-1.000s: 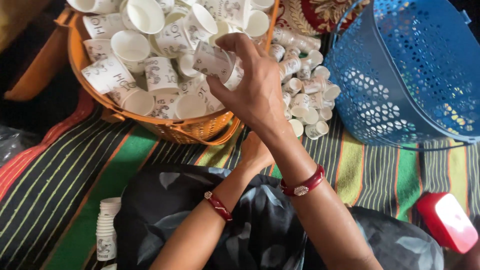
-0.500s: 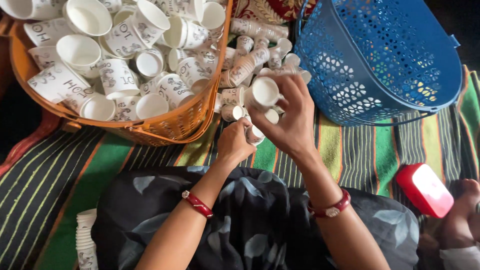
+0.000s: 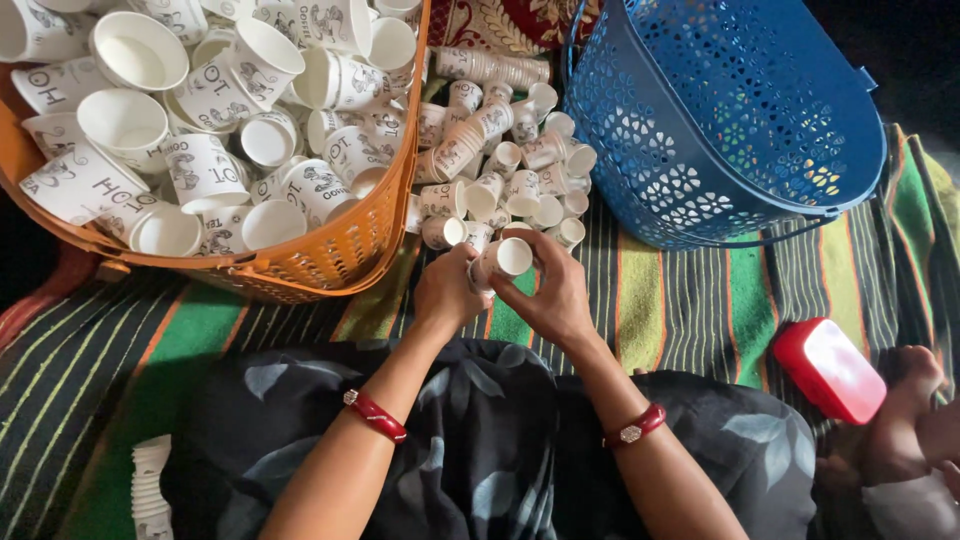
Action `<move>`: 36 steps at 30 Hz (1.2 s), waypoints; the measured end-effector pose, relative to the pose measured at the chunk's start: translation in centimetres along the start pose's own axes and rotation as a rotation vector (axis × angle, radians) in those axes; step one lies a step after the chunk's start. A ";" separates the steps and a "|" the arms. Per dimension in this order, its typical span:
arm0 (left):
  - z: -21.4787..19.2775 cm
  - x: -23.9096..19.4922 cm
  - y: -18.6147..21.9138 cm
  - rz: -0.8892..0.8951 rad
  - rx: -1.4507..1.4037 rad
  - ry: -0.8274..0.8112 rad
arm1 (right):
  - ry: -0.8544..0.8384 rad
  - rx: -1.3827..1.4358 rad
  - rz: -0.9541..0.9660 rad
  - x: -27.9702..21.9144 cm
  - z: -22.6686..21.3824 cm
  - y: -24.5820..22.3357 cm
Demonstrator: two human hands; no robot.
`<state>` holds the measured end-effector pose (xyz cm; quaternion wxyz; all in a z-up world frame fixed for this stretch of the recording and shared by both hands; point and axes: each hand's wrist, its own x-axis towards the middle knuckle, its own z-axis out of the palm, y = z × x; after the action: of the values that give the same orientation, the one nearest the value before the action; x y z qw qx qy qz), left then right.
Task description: Sorting small paper cups into a basket and a plastic bag.
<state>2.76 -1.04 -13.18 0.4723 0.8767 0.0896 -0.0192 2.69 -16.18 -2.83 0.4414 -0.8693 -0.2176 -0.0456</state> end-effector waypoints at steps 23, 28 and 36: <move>-0.8 -0.2 0.7 -0.018 0.093 -0.024 | -0.066 0.159 0.117 -0.2 2.1 2.4; -1.1 -0.2 1.0 -0.029 0.109 -0.043 | -0.080 0.191 0.147 -0.4 2.2 3.0; -1.0 -0.3 1.1 -0.016 0.108 -0.027 | -0.074 0.222 0.182 -0.6 2.6 3.7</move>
<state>2.62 -0.82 -11.68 0.4254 0.8998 0.0890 -0.0395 3.41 -16.26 -7.32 0.5287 -0.8324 -0.1580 0.0511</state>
